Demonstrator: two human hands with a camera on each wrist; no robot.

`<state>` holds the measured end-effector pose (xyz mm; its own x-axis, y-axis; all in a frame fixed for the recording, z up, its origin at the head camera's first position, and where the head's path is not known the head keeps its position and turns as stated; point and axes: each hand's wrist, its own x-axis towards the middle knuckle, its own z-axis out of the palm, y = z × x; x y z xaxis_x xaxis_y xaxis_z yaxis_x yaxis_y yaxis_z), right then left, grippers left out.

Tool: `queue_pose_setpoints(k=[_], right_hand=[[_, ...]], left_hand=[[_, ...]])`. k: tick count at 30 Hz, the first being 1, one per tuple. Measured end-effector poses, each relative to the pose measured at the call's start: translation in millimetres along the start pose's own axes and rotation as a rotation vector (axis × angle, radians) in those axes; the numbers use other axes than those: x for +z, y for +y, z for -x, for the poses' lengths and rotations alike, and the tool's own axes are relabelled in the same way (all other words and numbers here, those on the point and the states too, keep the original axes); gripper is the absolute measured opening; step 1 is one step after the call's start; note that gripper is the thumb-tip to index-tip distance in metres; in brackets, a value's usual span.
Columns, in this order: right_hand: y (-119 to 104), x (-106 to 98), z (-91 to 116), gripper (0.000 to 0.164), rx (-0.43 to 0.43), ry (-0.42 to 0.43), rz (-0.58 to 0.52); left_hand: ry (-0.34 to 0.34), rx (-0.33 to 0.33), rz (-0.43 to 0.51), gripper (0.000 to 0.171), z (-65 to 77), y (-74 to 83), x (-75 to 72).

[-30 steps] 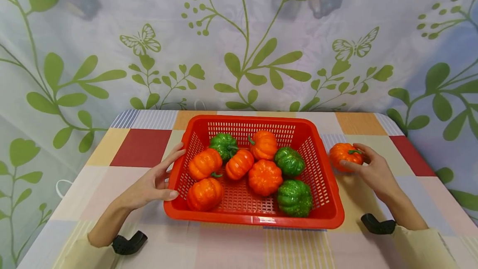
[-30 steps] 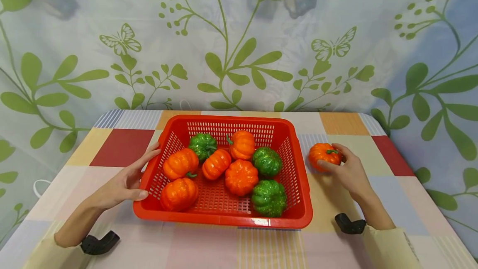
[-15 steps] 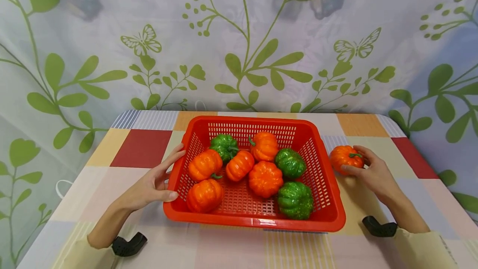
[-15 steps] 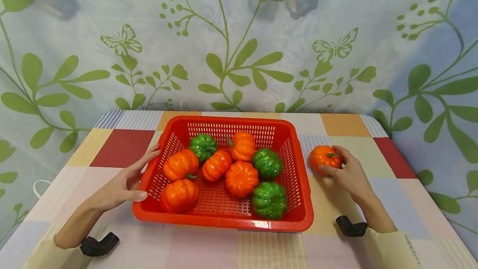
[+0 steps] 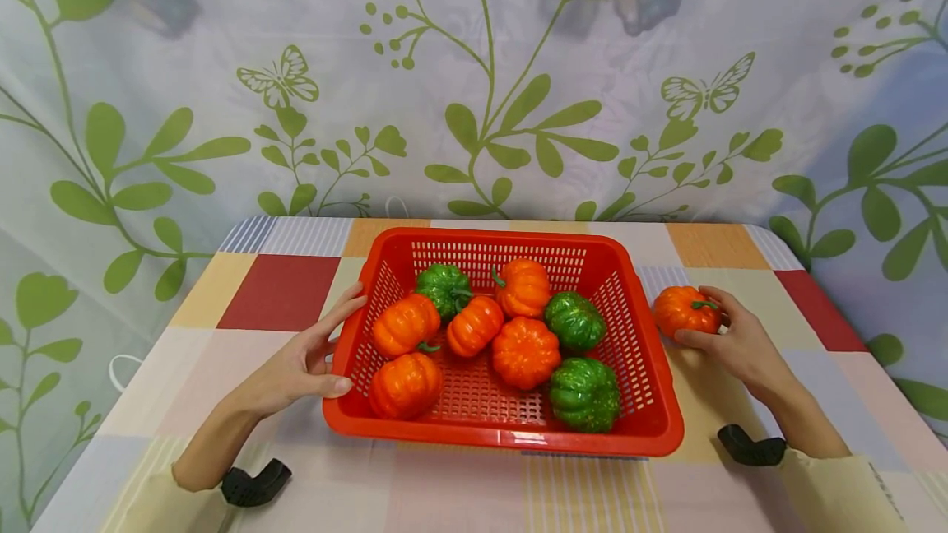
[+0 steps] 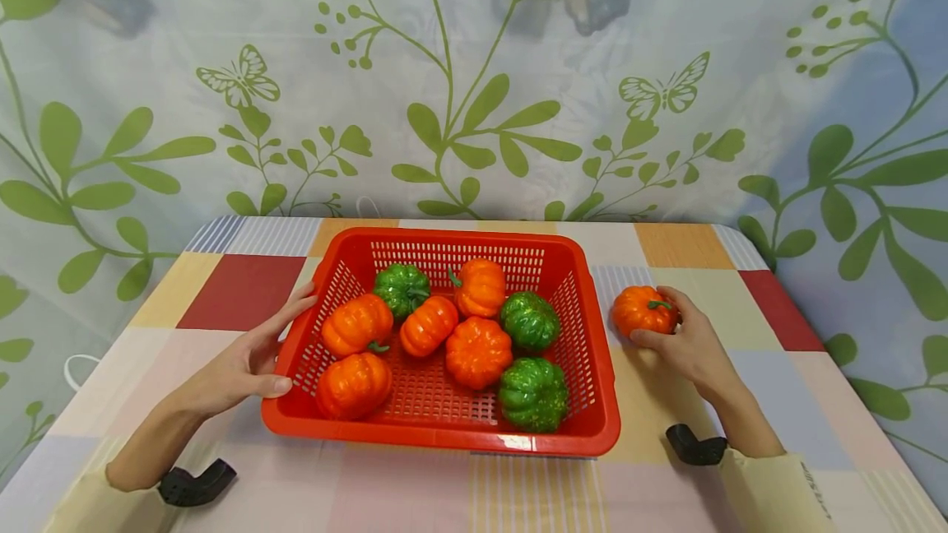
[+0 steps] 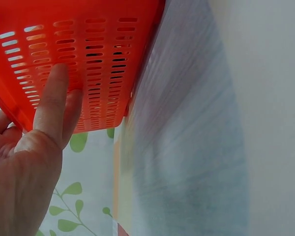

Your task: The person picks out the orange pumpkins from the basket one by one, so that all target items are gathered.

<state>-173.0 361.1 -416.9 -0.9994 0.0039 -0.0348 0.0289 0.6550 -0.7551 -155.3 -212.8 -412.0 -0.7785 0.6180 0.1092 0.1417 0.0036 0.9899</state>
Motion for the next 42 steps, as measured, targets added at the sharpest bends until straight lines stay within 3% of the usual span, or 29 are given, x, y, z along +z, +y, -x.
queue_pose_setpoints(k=[12,21,28,33,37,42], right_hand=[[-6.9,0.4,1.2,0.096,0.012,-0.03,-0.049],[-14.3,-4.3,9.6,0.086,-0.005,-0.007,0.003],[-20.6,-8.0,19.2,0.081,-0.051,0.044,0.008],[-29.1,-9.9,29.4,0.069,-0.114,0.138,0.036],[-41.4,-12.4,36.2,0.061,-0.153,0.211,0.044],[-62.6,-12.1,41.7,0.057,-0.215,0.216,-0.025]], left_hand=[[0.01,0.001,-0.009,0.091,0.6,-2.6,0.0],[0.016,0.015,-0.024,0.089,0.5,-5.8,-1.3],[0.011,0.016,-0.03,0.089,1.2,-4.8,-1.3],[0.002,0.006,-0.026,0.089,1.9,-4.3,-1.6],[-0.001,-0.001,-0.026,0.09,2.5,-4.3,-1.9],[0.006,0.008,-0.036,0.09,1.5,-4.5,-1.7]])
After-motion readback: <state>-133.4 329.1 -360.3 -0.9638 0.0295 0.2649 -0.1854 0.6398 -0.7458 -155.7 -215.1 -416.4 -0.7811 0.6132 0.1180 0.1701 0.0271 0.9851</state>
